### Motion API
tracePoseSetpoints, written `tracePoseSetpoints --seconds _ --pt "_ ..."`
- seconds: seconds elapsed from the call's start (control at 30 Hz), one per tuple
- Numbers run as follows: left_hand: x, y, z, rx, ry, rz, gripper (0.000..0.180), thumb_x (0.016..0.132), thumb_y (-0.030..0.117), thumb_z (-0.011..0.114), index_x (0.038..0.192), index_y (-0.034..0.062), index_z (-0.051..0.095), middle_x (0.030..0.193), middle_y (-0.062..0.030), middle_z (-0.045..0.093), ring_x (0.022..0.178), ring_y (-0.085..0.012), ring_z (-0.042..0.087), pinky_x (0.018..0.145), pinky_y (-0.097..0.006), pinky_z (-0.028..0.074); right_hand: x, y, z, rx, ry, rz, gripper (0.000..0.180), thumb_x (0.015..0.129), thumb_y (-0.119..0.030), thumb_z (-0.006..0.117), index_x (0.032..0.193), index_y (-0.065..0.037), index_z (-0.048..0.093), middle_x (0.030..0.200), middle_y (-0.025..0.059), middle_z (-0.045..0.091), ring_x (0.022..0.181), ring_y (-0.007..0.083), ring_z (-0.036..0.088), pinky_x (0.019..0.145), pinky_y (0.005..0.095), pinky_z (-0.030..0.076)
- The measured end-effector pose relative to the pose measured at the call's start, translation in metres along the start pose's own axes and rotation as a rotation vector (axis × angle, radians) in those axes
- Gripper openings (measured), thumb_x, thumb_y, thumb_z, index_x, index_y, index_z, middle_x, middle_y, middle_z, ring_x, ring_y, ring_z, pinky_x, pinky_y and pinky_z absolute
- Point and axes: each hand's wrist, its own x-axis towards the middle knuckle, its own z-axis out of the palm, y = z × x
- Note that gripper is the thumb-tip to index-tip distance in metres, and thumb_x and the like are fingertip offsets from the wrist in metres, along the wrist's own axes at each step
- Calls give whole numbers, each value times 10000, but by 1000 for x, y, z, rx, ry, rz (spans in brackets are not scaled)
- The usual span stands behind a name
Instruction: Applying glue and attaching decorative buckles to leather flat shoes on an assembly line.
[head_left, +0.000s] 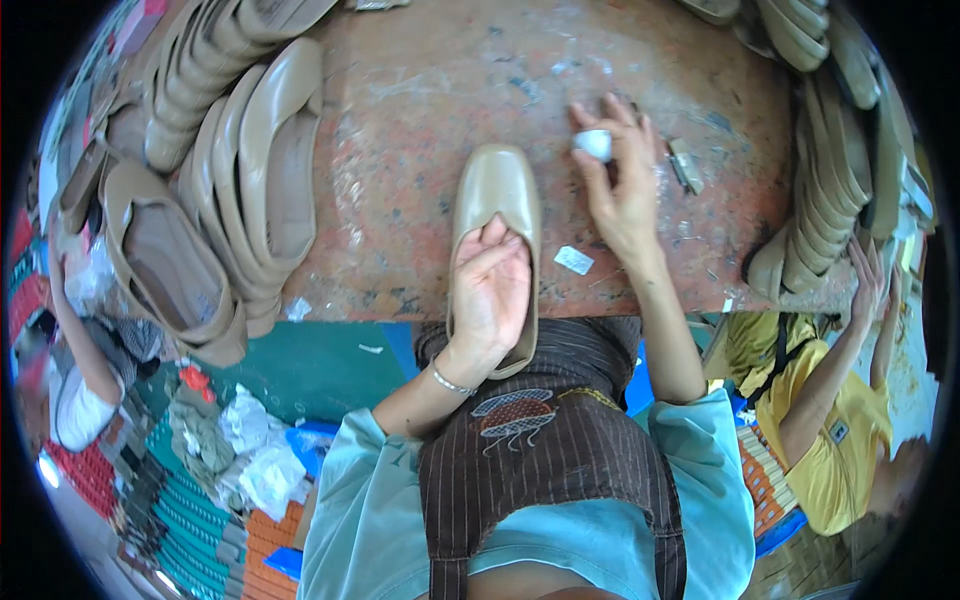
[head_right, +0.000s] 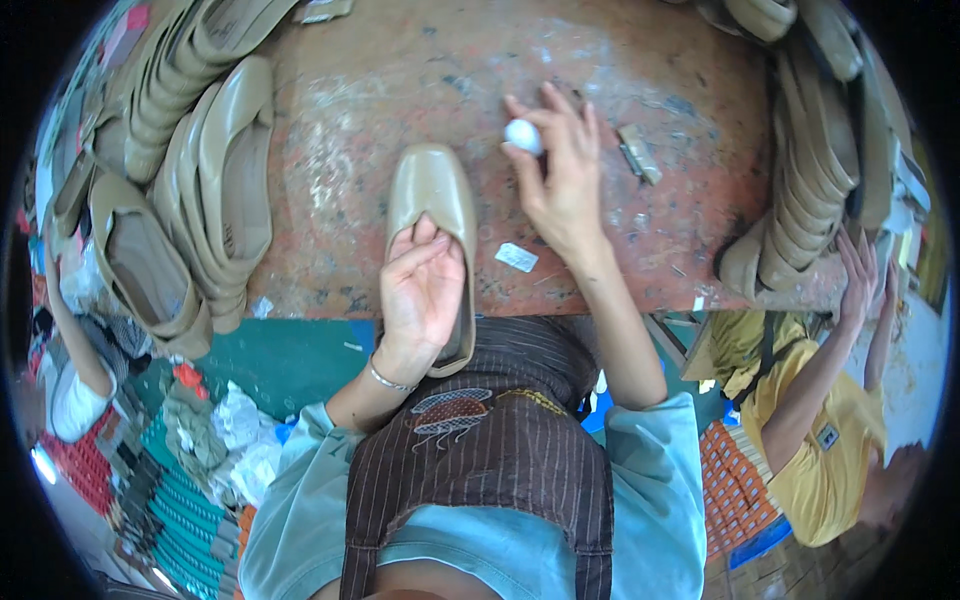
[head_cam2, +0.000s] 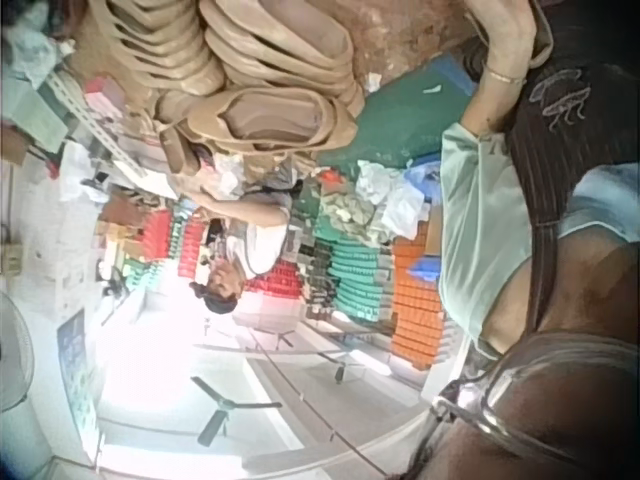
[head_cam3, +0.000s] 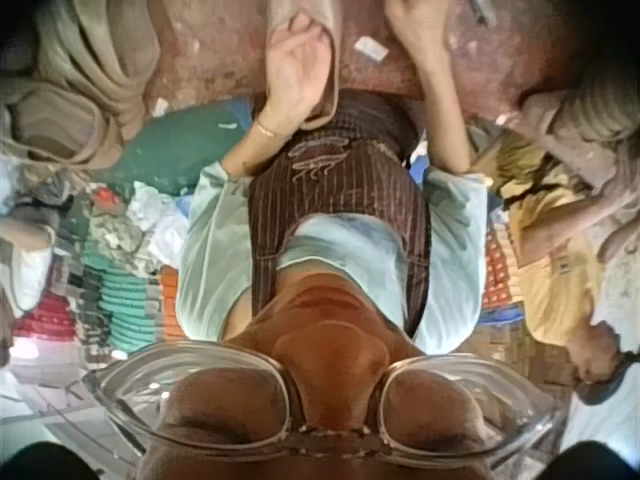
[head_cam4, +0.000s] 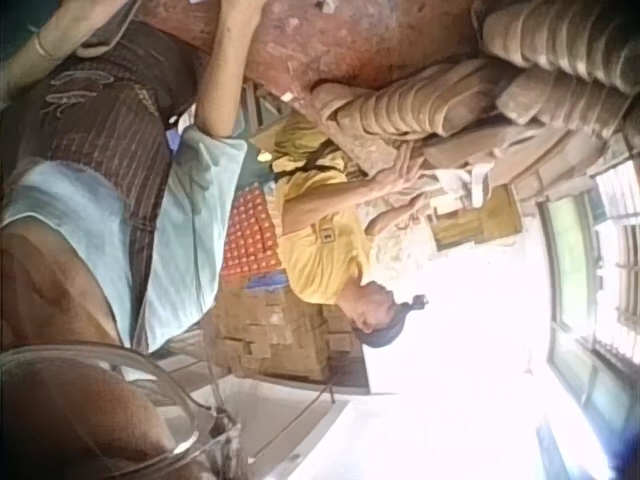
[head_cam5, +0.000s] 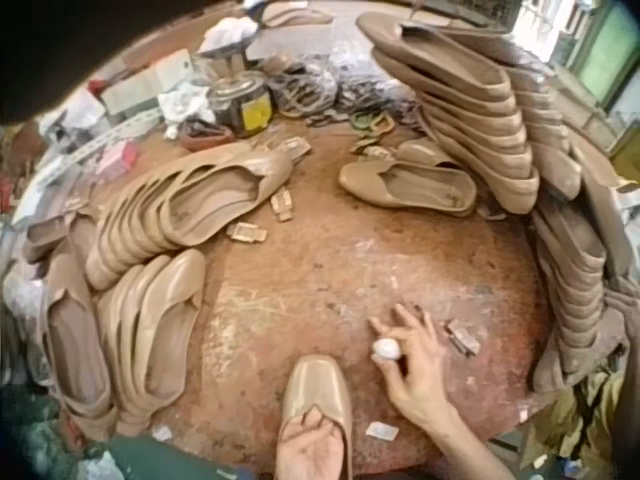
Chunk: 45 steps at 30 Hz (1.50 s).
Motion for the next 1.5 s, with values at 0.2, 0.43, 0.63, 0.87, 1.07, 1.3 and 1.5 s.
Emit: tracePoseSetpoints --seconds 0.2,0.43,0.63,0.87,1.07,1.3,1.5 --pt "-1 3 4 134 213 4 261 804 -120 470 1021 -6 558 1056 -80 615 1071 -178 557 982 -312 407 -15 -2 -6 -20 -45 44 388 797 -28 623 1172 -55 525 1273 103 561 1317 339 377 1098 511 256" --pt "-2 4 8 149 205 -3 246 817 -103 467 1025 -14 562 1066 -86 612 1061 -180 558 975 -311 409 -44 25 -58 -426 269 257 349 744 -100 726 1083 -108 646 962 96 592 997 296 519 877 416 403" --pt "0 -2 7 64 288 22 220 822 -107 480 992 19 541 1014 -81 620 1024 -192 563 963 -321 414 -54 35 -71 -115 343 415 160 902 -67 574 1039 -58 657 775 48 581 634 146 529 578 262 427" --pt "1 -1 14 92 238 33 210 831 -63 481 1017 17 540 1063 -89 597 1037 -196 546 986 -349 388 -30 -78 -42 868 -97 679 128 904 -22 566 1007 15 632 849 38 664 716 61 595 592 188 474" --pt "2 -1 16 134 193 15 286 856 -3 470 1140 -17 500 1152 -115 558 1090 -205 506 996 -351 366 -3 -80 2 699 -225 606 89 821 -30 660 893 20 674 813 48 677 683 48 591 611 213 484" --pt "1 -1 18 127 175 -4 299 869 3 466 1164 -41 482 1194 -128 545 1120 -211 495 1020 -353 351 -3 -73 15 607 -154 559 82 765 -20 696 845 -2 703 743 42 586 557 73 537 521 223 428" --pt "0 -1 12 112 190 -4 279 864 17 487 1138 -35 501 1138 -109 563 1082 -202 510 1013 -351 357 -3 -70 15 543 -176 536 77 755 -10 699 832 0 706 725 43 587 553 72 529 512 224 424"
